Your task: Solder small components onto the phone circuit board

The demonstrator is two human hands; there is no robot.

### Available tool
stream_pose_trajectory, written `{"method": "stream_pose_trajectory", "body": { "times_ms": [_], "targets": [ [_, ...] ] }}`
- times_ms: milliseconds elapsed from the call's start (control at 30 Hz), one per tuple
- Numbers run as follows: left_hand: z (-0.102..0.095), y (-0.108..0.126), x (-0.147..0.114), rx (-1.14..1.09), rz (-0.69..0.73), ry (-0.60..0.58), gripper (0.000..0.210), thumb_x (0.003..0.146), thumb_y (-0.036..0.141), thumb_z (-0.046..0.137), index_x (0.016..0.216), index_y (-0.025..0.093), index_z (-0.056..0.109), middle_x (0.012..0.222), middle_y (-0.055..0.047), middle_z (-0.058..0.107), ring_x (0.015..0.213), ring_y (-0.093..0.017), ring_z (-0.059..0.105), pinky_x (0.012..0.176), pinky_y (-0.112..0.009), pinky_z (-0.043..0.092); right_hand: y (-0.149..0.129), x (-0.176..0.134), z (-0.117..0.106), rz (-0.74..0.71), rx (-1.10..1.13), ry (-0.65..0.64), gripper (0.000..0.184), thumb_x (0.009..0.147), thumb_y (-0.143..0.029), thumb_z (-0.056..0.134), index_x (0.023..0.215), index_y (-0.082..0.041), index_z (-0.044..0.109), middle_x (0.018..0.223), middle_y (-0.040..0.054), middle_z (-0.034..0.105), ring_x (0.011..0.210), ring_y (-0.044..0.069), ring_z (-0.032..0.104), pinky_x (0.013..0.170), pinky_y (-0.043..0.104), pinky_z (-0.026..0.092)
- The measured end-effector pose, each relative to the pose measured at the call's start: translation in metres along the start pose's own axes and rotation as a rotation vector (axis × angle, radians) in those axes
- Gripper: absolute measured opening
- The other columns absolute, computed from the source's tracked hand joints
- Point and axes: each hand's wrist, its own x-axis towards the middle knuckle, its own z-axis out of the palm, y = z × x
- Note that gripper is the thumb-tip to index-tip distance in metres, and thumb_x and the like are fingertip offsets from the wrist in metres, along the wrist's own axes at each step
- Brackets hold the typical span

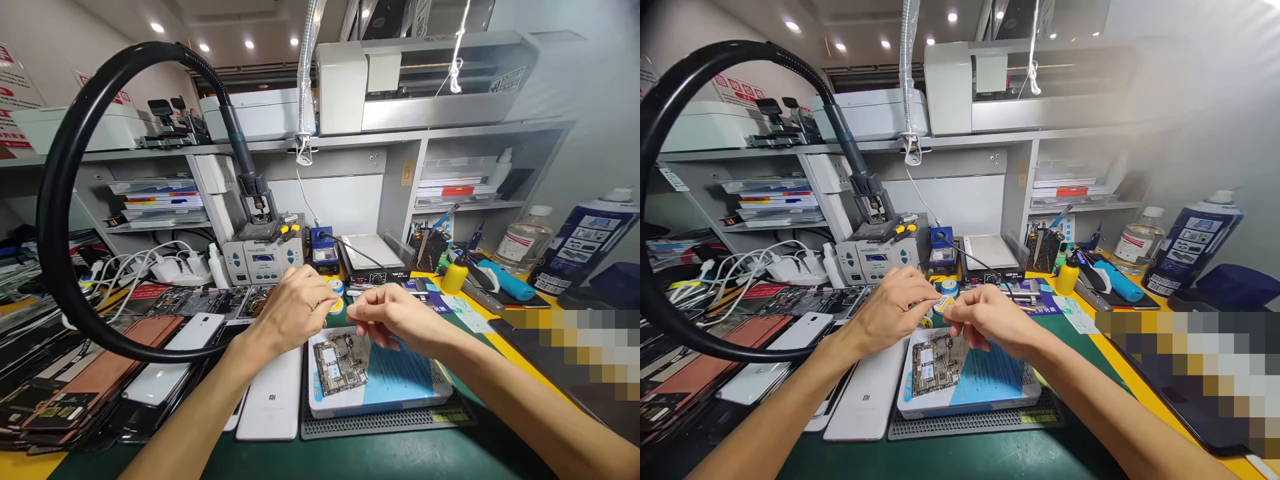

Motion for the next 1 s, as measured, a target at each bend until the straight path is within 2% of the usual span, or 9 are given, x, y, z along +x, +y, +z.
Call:
{"method": "stream_pose_trajectory", "body": {
  "times_ms": [233,433,567,633,700,767,833,1000],
  "targets": [
    [0.001,-0.001,0.0,0.023,0.006,0.01,0.025,0.095,0.032,0.061,0.113,0.016,0.064,0.115,-0.007,0.067,0.101,-0.02,0.066,0.088,-0.043,0.055,0.008,-0.002,-0.005,0.046,0.107,-0.005,0.032,0.082,-0.042,0.073,0.068,-0.014,0.065,0.057,0.0017,0.066,0.039,0.01,0.058,0.032,0.018,0.042],
    [0.005,-0.005,-0.002,-0.051,-0.083,-0.003,0.023,0.095,0.032,0.061,0.111,0.016,0.065,0.114,-0.007,0.067,0.103,-0.021,0.065,0.091,-0.045,0.053,0.011,-0.001,0.001,0.063,0.184,0.012,0.03,0.085,-0.042,0.072,0.077,-0.013,0.065,0.062,0.003,0.068,0.042,0.011,0.061,0.032,0.018,0.045],
    [-0.004,0.004,-0.003,-0.155,-0.261,0.016,0.023,0.093,0.034,0.063,0.106,0.015,0.065,0.111,-0.006,0.066,0.105,-0.022,0.063,0.093,-0.046,0.051,0.015,0.003,0.005,0.038,0.228,0.057,0.033,0.088,-0.039,0.069,0.069,-0.013,0.065,0.052,0.0023,0.064,0.039,0.009,0.056,0.034,0.016,0.044],
    [-0.012,0.013,-0.003,-0.263,-0.384,0.003,0.022,0.094,0.035,0.06,0.092,0.015,0.065,0.093,-0.003,0.067,0.087,-0.017,0.065,0.081,-0.038,0.054,0.016,0.005,0.008,0.029,0.246,0.071,0.031,0.087,-0.038,0.07,0.068,-0.013,0.065,0.055,0.0029,0.065,0.04,0.008,0.056,0.035,0.016,0.044],
    [-0.018,0.021,-0.003,-0.427,-0.464,-0.079,0.032,0.098,0.039,0.054,0.08,0.014,0.064,0.071,0.002,0.063,0.065,-0.012,0.061,0.063,-0.028,0.052,0.016,0.006,0.01,0.02,0.257,0.072,0.028,0.084,-0.039,0.072,0.072,-0.014,0.066,0.065,0.0039,0.069,0.043,0.008,0.058,0.036,0.017,0.045],
    [-0.019,0.028,-0.003,-0.576,-0.529,-0.168,0.04,0.099,0.044,0.052,0.075,0.014,0.063,0.062,0.005,0.058,0.053,-0.009,0.056,0.054,-0.023,0.048,0.015,0.007,0.013,0.006,0.251,0.065,0.032,0.082,-0.043,0.073,0.073,-0.014,0.066,0.07,0.0044,0.07,0.046,0.009,0.06,0.037,0.018,0.046],
    [-0.016,0.032,-0.002,-0.683,-0.606,-0.217,0.04,0.098,0.047,0.053,0.079,0.013,0.063,0.065,0.004,0.06,0.053,-0.008,0.056,0.053,-0.023,0.049,0.013,0.007,0.015,-0.012,0.224,0.076,0.037,0.08,-0.048,0.075,0.07,-0.014,0.065,0.068,0.0032,0.069,0.046,0.01,0.061,0.037,0.019,0.046],
    [-0.001,0.029,-0.001,-0.886,-0.804,-0.221,0.031,0.096,0.043,0.058,0.105,0.014,0.064,0.096,-0.003,0.068,0.079,-0.015,0.067,0.07,-0.033,0.057,0.01,0.009,0.018,-0.05,0.111,0.176,0.04,0.077,-0.051,0.076,0.067,-0.015,0.063,0.06,-0.0013,0.065,0.044,0.011,0.062,0.035,0.019,0.044]
  ]
}}
